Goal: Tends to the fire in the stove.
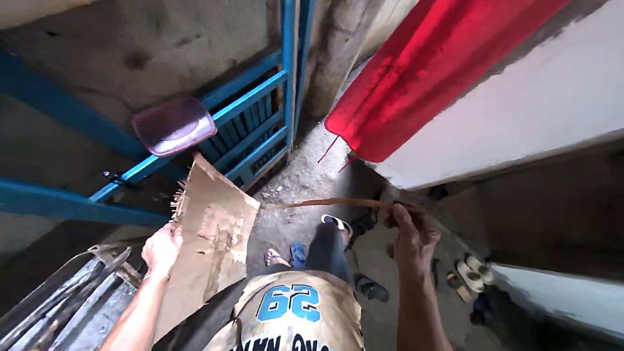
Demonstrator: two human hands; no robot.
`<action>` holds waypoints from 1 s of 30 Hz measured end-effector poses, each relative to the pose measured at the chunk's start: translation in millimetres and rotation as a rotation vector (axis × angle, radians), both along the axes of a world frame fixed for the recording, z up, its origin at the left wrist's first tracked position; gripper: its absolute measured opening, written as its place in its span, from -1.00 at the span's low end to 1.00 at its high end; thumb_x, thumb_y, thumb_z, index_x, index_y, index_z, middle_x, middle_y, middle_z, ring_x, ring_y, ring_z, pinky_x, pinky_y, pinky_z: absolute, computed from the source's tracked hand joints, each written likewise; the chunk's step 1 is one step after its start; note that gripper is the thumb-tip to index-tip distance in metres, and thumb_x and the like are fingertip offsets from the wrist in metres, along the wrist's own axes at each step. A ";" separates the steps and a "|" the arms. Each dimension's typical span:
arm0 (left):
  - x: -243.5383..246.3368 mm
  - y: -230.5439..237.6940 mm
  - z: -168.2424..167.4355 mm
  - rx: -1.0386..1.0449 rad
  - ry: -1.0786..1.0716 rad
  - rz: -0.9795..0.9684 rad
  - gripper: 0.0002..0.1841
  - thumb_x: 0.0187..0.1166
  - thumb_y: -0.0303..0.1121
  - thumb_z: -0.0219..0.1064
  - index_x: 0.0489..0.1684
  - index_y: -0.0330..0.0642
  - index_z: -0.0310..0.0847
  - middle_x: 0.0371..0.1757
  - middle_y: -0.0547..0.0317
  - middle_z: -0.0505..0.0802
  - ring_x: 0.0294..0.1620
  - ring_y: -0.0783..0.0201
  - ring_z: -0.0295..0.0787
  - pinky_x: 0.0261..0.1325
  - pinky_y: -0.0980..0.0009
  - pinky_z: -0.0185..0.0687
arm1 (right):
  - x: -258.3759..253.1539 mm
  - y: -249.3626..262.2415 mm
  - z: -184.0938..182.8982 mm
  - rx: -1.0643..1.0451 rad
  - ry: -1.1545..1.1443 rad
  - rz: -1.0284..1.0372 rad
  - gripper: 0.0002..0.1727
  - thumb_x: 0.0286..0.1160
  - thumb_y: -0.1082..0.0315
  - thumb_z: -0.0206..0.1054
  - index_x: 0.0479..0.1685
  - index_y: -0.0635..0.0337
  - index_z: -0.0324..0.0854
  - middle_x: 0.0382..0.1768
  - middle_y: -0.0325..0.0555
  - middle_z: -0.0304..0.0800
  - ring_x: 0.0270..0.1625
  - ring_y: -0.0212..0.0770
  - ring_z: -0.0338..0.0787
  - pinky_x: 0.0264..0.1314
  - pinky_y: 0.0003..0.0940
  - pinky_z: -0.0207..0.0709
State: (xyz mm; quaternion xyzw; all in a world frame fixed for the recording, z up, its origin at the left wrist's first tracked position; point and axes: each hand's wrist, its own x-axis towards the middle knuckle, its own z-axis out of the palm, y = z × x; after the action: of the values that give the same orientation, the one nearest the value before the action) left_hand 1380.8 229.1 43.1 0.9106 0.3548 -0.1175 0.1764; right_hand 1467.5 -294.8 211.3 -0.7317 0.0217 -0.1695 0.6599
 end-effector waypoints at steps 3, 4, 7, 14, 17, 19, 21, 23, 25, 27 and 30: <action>-1.8 5.2 -0.4 -0.010 0.003 0.009 -0.62 0.81 -0.18 0.12 0.28 -0.22 0.73 0.17 -0.39 0.83 0.28 -0.43 0.73 0.28 -0.45 0.49 | -6.6 -0.4 6.0 -0.033 -0.006 -0.018 -0.84 0.61 0.45 0.32 -0.02 0.33 0.73 -0.28 -0.12 0.90 -0.40 -0.27 0.84 -0.34 -0.36 0.79; -2.1 6.2 -0.1 -0.009 0.006 0.007 -0.62 0.81 -0.18 0.12 0.25 -0.23 0.74 0.16 -0.38 0.84 0.28 -0.43 0.74 0.27 -0.45 0.49 | -7.8 1.7 8.5 -0.044 0.001 -0.032 -0.84 0.61 0.45 0.31 -0.04 0.34 0.73 -0.28 -0.12 0.90 -0.41 -0.27 0.84 -0.35 -0.37 0.80; -1.9 9.3 1.2 -0.005 0.003 -0.004 -0.64 0.81 -0.20 0.12 0.21 -0.26 0.74 0.13 -0.38 0.84 0.26 -0.40 0.75 0.26 -0.43 0.50 | -7.8 4.5 9.3 -0.083 0.010 -0.032 -0.85 0.61 0.45 0.32 -0.04 0.35 0.72 -0.26 -0.13 0.92 -0.39 -0.28 0.86 -0.37 -0.38 0.80; -6.0 15.1 1.8 -0.012 -0.027 0.048 -0.48 0.69 -0.09 0.32 0.54 -0.18 0.56 0.41 -0.35 0.72 0.46 -0.39 0.61 0.40 -0.41 0.45 | -3.5 14.6 -1.6 -0.111 0.059 0.045 -0.82 0.57 0.42 0.38 -0.02 0.38 0.71 -0.24 -0.12 0.92 -0.37 -0.28 0.87 -0.36 -0.38 0.82; -15.4 4.6 13.0 0.027 -0.299 -0.012 -0.31 0.63 -0.01 0.30 0.68 -0.24 0.39 0.63 -0.35 0.54 0.62 -0.40 0.43 0.57 -0.32 0.35 | 0.5 28.0 -9.4 -0.098 0.091 0.159 -0.81 0.59 0.41 0.37 -0.01 0.36 0.75 -0.25 -0.12 0.92 -0.38 -0.29 0.85 -0.35 -0.38 0.80; -11.7 -28.1 41.4 -0.118 -0.411 -0.090 -0.43 0.72 -0.03 0.18 0.59 -0.22 0.51 0.55 -0.25 0.64 0.56 -0.23 0.55 0.59 -0.16 0.43 | 1.9 43.6 -16.8 -0.083 0.120 0.259 -0.81 0.61 0.42 0.36 0.01 0.36 0.74 -0.23 -0.12 0.91 -0.36 -0.29 0.84 -0.34 -0.37 0.79; -5.5 -78.8 63.1 -0.413 -0.518 -0.216 -0.55 0.74 -0.11 0.22 0.44 -0.17 0.66 0.37 -0.05 0.81 0.38 0.10 0.75 0.47 0.11 0.64 | 3.1 61.5 -27.4 -0.058 0.147 0.361 -0.83 0.59 0.45 0.37 0.01 0.35 0.76 -0.20 -0.12 0.93 -0.37 -0.30 0.85 -0.34 -0.38 0.81; 1.0 -124.4 62.7 -0.669 -0.562 -0.416 -0.48 0.72 -0.06 0.24 0.57 -0.11 0.58 0.52 0.06 0.73 0.53 0.20 0.64 0.61 0.14 0.53 | 4.6 79.3 -35.9 -0.008 0.160 0.452 -0.85 0.57 0.47 0.38 -0.03 0.35 0.78 -0.18 -0.12 0.94 -0.37 -0.29 0.87 -0.34 -0.37 0.83; 6.9 -156.0 59.8 -0.709 -0.522 -0.557 -0.38 0.73 0.05 0.21 0.70 -0.09 0.45 0.64 0.06 0.63 0.68 0.13 0.49 0.73 0.04 0.34 | 6.3 96.5 -37.4 0.038 0.170 0.509 -0.86 0.57 0.49 0.37 -0.04 0.35 0.78 -0.22 -0.11 0.93 -0.39 -0.29 0.86 -0.35 -0.38 0.83; 5.5 -169.8 56.0 -0.704 -0.520 -0.563 -0.46 0.75 -0.03 0.21 0.61 -0.10 0.54 0.45 0.05 0.78 0.51 0.12 0.66 0.65 0.05 0.42 | 5.6 110.6 -36.7 0.072 0.171 0.555 -0.85 0.56 0.49 0.37 -0.04 0.36 0.78 -0.25 -0.10 0.93 -0.40 -0.29 0.86 -0.34 -0.38 0.82; -11.0 -166.0 61.6 -0.676 -0.564 -0.411 -0.65 0.79 -0.21 0.13 0.18 -0.14 0.81 0.08 0.03 0.92 0.12 0.19 0.85 0.31 0.15 0.67 | -4.5 132.5 -23.5 0.031 0.189 0.625 -0.86 0.53 0.51 0.36 -0.07 0.34 0.78 -0.30 -0.16 0.94 -0.40 -0.32 0.87 -0.32 -0.40 0.82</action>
State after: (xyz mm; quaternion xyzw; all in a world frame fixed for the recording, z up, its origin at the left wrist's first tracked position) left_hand 1369.8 63.1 104.7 0.8498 0.0479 -0.0070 0.5249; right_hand 1463.0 -162.3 187.8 -0.7054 -0.1404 0.1101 0.6860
